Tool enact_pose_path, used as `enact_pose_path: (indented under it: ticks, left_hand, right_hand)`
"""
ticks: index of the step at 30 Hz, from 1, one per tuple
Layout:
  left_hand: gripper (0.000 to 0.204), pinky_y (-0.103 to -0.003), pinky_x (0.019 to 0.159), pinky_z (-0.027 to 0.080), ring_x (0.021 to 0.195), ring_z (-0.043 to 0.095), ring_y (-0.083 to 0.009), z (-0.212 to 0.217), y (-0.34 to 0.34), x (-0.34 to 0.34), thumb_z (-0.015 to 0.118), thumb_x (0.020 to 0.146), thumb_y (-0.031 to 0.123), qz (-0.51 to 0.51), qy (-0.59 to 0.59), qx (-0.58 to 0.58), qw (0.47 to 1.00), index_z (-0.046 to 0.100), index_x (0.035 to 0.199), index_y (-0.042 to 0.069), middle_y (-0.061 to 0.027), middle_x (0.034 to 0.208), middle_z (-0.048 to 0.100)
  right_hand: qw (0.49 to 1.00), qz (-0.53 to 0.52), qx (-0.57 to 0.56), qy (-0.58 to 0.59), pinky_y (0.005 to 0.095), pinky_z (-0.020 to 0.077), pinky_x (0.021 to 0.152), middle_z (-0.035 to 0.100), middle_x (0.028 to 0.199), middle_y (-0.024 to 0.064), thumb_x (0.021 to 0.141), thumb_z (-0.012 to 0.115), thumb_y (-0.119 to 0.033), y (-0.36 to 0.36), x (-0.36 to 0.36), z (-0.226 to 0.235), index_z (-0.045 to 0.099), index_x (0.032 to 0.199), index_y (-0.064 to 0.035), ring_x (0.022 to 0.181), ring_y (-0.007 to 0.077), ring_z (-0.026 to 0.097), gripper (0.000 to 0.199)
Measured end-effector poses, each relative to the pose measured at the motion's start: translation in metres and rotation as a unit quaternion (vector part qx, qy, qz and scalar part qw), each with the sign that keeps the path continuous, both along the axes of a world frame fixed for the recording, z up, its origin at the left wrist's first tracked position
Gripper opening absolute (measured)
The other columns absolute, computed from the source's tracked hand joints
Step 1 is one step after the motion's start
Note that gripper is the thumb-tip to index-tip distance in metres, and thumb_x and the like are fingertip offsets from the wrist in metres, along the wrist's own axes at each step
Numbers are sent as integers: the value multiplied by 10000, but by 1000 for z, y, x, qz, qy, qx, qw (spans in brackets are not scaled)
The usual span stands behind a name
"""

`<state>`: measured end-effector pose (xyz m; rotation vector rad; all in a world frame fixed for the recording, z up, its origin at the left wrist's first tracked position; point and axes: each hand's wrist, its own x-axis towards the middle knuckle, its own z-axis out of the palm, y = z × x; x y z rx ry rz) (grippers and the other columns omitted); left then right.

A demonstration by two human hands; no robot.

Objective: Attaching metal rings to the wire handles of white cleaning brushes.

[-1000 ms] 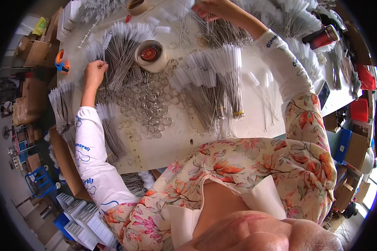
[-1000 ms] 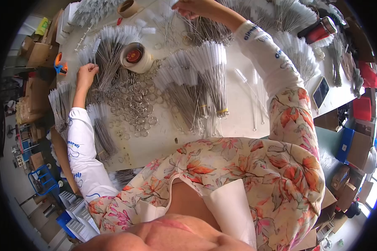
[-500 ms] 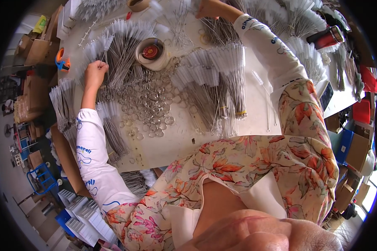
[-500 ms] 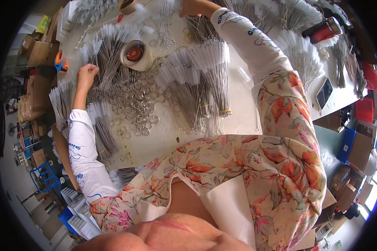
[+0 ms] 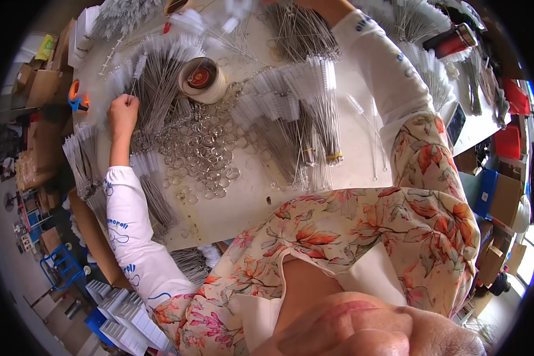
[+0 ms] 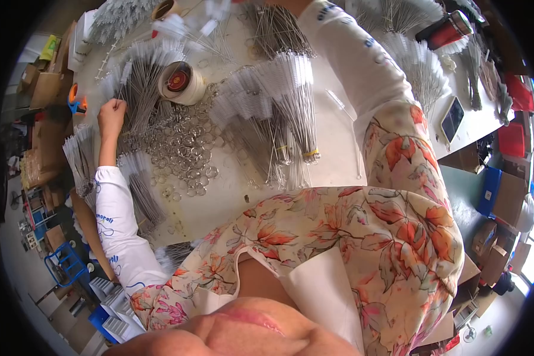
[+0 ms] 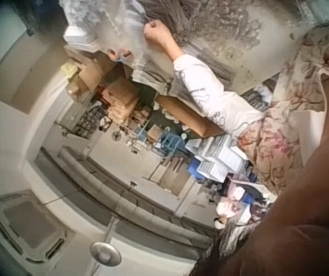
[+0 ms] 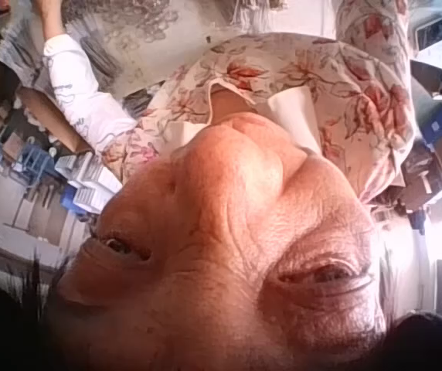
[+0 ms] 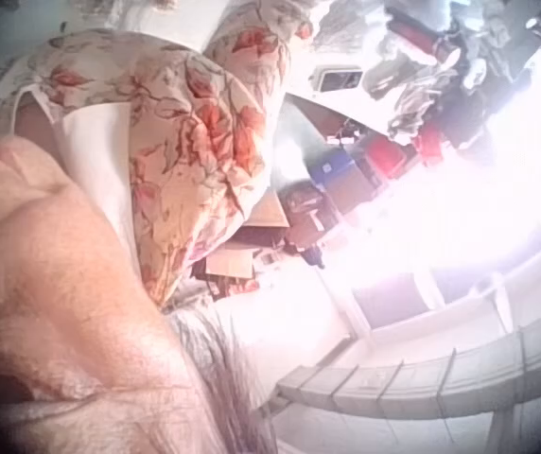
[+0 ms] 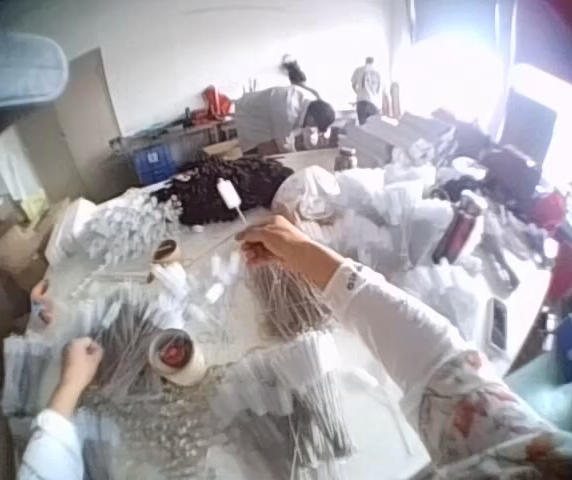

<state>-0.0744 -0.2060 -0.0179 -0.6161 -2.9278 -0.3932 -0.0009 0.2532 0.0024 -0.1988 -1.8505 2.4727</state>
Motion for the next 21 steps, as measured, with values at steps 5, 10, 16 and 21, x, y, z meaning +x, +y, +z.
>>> enact_pose_path:
  ticks: [5, 10, 16, 21]
  left_hand:
    - [211, -394, 662, 476, 738, 628, -325, 5, 21, 4, 582, 792, 248, 3, 3, 23, 1000, 651, 794, 48, -135, 759, 651]
    - [196, -371, 693, 472, 760, 636, -295, 1, 11, -2, 548, 851, 223, 11, 68, 55, 996, 616, 816, 43, -108, 767, 666]
    - [183, -337, 692, 473, 729, 641, -258, 4, 15, -5, 558, 862, 214, -2, 39, 94, 995, 601, 848, 37, -93, 760, 669]
    - [220, -250, 685, 469, 744, 620, -130, 16, -16, -30, 582, 880, 201, -19, -9, 267, 964, 608, 949, -7, -70, 787, 660]
  right_hand:
    - [845, -38, 516, 136, 362, 452, 504, 611, 656, 92, 777, 613, -176, 58, 23, -50, 669, 810, -56, 539, 234, 562, 136]
    - [623, 76, 777, 55, 403, 499, 581, 652, 714, 110, 686, 632, -290, 7, 67, -27, 677, 738, -123, 667, 289, 639, 180]
    - [626, 36, 778, -32, 391, 495, 534, 633, 643, 115, 668, 612, -200, 13, 52, -48, 661, 664, -76, 595, 305, 624, 134]
    - [827, -181, 518, 122, 325, 400, 472, 584, 627, 49, 796, 604, -309, 78, 64, 29, 626, 731, -37, 515, 130, 477, 281]
